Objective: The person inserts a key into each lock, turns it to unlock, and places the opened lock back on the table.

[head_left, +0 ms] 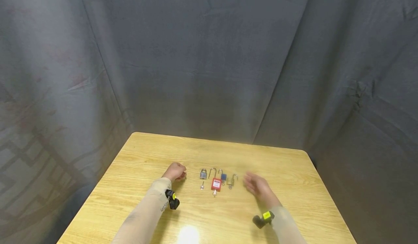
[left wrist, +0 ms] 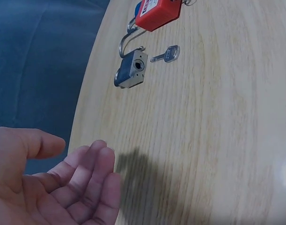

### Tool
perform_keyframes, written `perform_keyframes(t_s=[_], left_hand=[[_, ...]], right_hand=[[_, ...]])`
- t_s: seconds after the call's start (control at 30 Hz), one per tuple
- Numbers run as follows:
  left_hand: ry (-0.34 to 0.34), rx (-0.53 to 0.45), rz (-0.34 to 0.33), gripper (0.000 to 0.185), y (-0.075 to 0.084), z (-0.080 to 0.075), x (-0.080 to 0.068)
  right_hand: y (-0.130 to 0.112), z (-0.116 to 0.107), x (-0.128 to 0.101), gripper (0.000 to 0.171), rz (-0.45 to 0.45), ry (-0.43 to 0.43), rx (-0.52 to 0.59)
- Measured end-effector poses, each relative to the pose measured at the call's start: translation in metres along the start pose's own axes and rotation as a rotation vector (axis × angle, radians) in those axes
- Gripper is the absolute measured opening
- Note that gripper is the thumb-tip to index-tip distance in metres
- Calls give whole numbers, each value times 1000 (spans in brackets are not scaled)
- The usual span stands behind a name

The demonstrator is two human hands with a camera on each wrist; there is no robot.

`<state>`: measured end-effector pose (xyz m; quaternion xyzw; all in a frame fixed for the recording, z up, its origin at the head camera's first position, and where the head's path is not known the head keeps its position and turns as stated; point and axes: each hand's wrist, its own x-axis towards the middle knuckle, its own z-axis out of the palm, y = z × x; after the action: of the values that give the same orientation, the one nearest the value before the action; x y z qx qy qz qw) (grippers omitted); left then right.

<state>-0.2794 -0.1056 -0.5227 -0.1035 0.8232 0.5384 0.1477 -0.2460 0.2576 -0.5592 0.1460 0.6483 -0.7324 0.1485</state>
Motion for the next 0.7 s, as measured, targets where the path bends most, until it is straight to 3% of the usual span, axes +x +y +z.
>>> perform_keyframes(t_s=[0.17, 0.37, 0.53, 0.6, 0.7], left_hand=[[4, 11, -10, 28, -1, 2, -1], [1, 13, -12, 26, -3, 1, 0], [18, 24, -11, 26, -4, 1, 3], [18, 34, -5, 27, -4, 3, 4], [2, 38, 1, 28, -2, 5, 5]], right_hand=[[-1, -1, -4, 47, -32, -42, -48], [0, 3, -11, 50, -63, -95, -29], [-15, 30, -7, 39, -156, -173, 18], [-28, 52, -2, 34, -204, -156, -76], [-47, 89, 1, 30, -275, -156, -355]])
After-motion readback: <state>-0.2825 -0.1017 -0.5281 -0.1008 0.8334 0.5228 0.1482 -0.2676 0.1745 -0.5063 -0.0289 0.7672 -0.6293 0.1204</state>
